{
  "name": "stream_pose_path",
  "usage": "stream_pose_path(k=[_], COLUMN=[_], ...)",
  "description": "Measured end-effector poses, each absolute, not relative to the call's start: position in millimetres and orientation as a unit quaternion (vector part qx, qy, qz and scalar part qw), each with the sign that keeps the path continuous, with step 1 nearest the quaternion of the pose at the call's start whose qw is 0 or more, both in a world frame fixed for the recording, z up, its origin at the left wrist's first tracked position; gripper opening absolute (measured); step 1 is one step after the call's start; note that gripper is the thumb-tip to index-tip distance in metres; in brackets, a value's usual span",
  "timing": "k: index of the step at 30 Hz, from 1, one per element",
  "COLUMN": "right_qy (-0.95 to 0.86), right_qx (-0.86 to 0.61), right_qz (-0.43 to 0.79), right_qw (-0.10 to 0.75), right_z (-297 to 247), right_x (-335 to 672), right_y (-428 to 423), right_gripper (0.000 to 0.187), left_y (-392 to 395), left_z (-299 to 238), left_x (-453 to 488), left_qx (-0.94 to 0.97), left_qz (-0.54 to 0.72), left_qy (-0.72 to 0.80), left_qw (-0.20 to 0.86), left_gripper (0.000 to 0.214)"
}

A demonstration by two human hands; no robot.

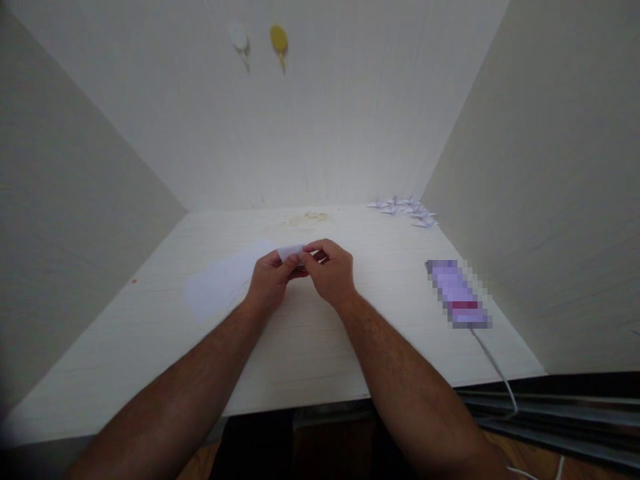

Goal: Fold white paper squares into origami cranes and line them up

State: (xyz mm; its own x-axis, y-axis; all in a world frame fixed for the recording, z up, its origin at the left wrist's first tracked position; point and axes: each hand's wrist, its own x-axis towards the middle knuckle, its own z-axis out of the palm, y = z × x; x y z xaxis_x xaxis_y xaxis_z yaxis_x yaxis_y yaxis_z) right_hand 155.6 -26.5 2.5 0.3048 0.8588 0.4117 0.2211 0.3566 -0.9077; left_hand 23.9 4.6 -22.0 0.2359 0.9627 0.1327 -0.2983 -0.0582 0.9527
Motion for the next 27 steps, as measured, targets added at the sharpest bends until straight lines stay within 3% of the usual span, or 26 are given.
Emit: stream_pose_path(k=[27], right_qy=[-0.543], right_qx=[-0.516], right_qz=[0.304], right_qw=[0.589], right_z=[6.7], right_x=[157.9], right_y=[-25.7], right_gripper=[0.01], left_y=[2.5], left_z=[-16.4], left_x=[23.2], left_qx=[0.518], left_qz=[0.504], left_qy=[0.355], left_qw=[0.592], left_gripper=[0.039])
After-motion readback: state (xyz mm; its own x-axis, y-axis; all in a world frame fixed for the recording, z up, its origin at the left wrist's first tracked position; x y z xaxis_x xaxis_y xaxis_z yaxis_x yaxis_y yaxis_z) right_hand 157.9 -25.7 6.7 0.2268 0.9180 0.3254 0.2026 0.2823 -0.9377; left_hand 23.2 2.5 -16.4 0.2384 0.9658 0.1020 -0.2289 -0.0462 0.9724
